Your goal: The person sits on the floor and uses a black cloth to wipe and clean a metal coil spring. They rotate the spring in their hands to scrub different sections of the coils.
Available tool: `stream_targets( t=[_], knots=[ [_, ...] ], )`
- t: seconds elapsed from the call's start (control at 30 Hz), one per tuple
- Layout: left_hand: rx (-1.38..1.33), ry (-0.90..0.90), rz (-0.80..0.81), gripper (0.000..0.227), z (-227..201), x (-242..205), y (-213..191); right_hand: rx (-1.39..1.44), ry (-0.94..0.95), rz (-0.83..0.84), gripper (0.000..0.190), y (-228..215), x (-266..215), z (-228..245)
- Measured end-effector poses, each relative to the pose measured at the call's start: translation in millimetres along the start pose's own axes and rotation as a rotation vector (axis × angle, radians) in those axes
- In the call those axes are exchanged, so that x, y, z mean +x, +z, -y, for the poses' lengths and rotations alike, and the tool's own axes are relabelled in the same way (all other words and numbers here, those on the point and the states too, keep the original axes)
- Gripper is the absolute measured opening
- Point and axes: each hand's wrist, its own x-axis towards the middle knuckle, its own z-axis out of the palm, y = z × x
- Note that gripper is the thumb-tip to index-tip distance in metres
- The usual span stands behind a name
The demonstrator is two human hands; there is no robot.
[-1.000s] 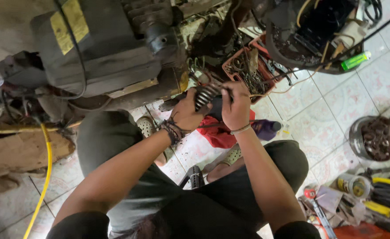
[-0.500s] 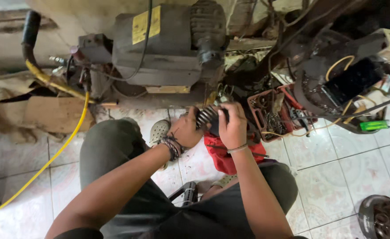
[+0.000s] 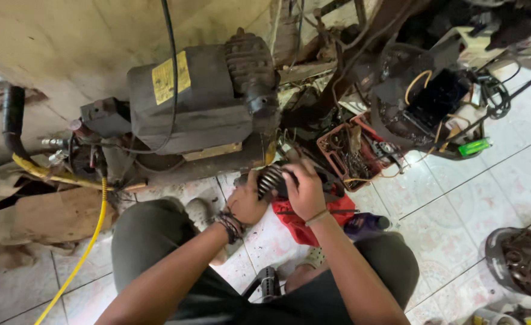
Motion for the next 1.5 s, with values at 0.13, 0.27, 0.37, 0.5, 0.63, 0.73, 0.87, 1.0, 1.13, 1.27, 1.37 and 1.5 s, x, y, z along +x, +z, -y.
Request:
stream_targets(
  t=[0.13, 0.27, 0.37, 0.5, 0.63, 0.73, 0.87, 1.0, 1.13, 1.27, 1.37, 1.5],
  knots=[
    [0.038, 0.007, 0.047, 0.058, -1.9, -7.0, 4.7, 0.051, -0.001, 0.011, 0.013, -1.0, -12.0, -5.0],
    [0.045, 0.008, 0.053, 0.056, 10.4, 1.8, 11.4, -0.027, 0.007, -0.011, 0.015, 7.2, -15.9, -10.6],
    [0.065, -0.145, 0.001, 0.058, 8.0, 5.3, 19.8, 0.03, 0.02, -0.01, 0.013, 16.9, -14.5, -15.1],
    [-0.107, -0.079, -0.004, 0.057, 5.7, -20.0, -10.9, 0.091, 0.003, 0.041, 0.012, 16.4, -3.5, 3.4],
    [-0.047, -0.121, 0.011, 0.062, 35.7, 0.2, -3.2, 0.148, -0.004, 0.114, 0.013, 30.4, 6.1, 4.7],
    [-0.233, -0.038, -0.018, 0.055, 18.1, -12.8, -47.5, 0.277, 0.15, 0.139, 0.018, 43.1, 7.9, -0.5],
    [-0.288, -0.067, 0.008, 0.052, 20.8, -6.5, -55.2, 0.238, 0.152, 0.103, 0.015, 31.3, 21.4, -2.6],
    [-0.327, -0.094, 0.015, 0.052, 20.7, -0.2, -51.3, 0.221, 0.196, 0.097, 0.015, 13.8, 28.3, 4.4],
    [-0.352, -0.046, 0.015, 0.054, 16.4, -3.4, -56.6, 0.31, 0.284, 0.129, 0.02, 4.1, 34.5, 18.7],
    [-0.369, -0.057, 0.012, 0.052, 12.1, -9.0, -61.3, 0.362, 0.239, 0.156, 0.017, -1.0, 35.8, 29.2],
    [-0.362, -0.045, 0.006, 0.052, 8.5, -10.6, -62.4, 0.254, 0.109, 0.093, 0.014, 2.3, 34.4, 26.7],
    [-0.323, -0.042, 0.006, 0.051, 9.9, -8.3, -61.8, 0.119, -0.126, 0.094, 0.008, -3.6, 38.6, 30.1]
  ],
)
